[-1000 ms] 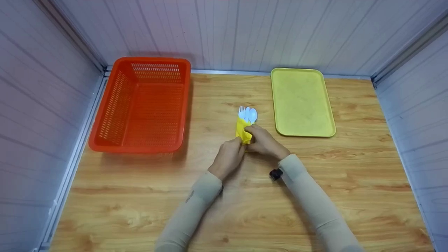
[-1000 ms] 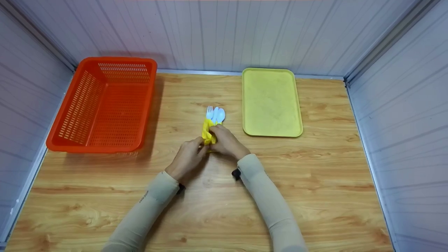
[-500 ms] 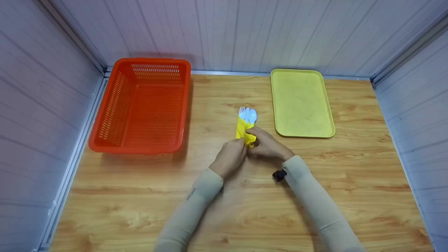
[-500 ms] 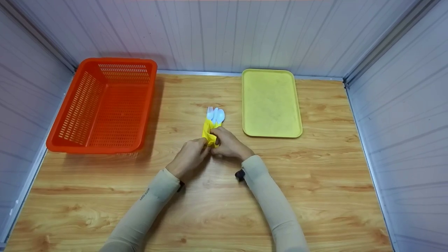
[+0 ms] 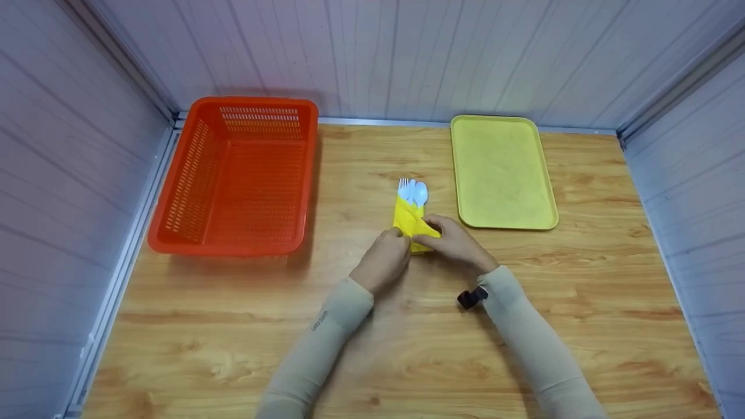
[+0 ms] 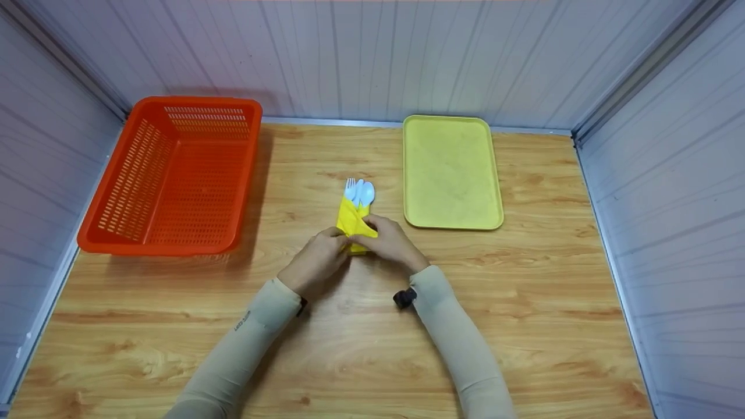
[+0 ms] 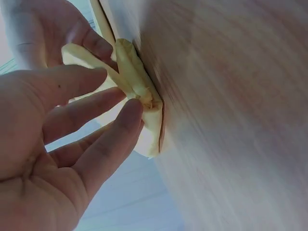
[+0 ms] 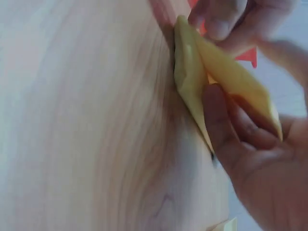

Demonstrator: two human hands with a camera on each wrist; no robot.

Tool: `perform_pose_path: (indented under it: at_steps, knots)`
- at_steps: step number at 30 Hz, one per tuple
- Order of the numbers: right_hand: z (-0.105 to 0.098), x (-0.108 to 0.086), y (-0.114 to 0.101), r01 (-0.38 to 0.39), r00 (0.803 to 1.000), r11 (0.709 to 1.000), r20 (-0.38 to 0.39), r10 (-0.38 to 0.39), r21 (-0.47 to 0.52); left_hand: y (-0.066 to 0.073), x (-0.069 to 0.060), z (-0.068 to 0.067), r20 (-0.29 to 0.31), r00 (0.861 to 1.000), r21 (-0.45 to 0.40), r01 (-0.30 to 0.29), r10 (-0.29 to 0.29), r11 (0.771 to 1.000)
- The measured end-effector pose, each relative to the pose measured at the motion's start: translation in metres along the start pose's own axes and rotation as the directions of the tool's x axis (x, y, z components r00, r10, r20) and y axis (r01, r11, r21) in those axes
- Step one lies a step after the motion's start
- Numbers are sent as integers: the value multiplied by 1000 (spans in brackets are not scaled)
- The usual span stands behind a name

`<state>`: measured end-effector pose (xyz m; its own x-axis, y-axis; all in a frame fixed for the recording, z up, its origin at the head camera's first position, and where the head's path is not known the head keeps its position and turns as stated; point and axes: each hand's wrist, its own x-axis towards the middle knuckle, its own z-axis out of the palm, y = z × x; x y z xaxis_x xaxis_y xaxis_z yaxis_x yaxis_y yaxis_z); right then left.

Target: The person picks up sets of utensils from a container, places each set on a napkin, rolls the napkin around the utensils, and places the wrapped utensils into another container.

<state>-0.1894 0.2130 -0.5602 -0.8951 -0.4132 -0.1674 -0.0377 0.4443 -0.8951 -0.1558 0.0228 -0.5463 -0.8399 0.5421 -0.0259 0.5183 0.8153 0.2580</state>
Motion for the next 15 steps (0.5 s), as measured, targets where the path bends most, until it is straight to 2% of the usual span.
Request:
perform_pose_path:
  at_steps: [2,5,9,12,15]
  knots:
    - [2,0,-1,-9,998,999,-59,7,-40,1,1,-1,17,1000,22,-6,6,1000]
    - [5,1,0,-63,989,995,-136,52,-72,2,2,-2,45,999,45,-7,5,999]
    - [7,1,1,-153,976,983,-174,134,-100,3,3,-2,45,999,60,18,-20,998]
    - [8,1,2,-209,967,971,-174,188,-113,2,5,-2,39,995,14,86,-87,996]
    - [7,2,2,-258,957,960,-161,240,-107,1,9,-2,46,984,-66,177,-175,982]
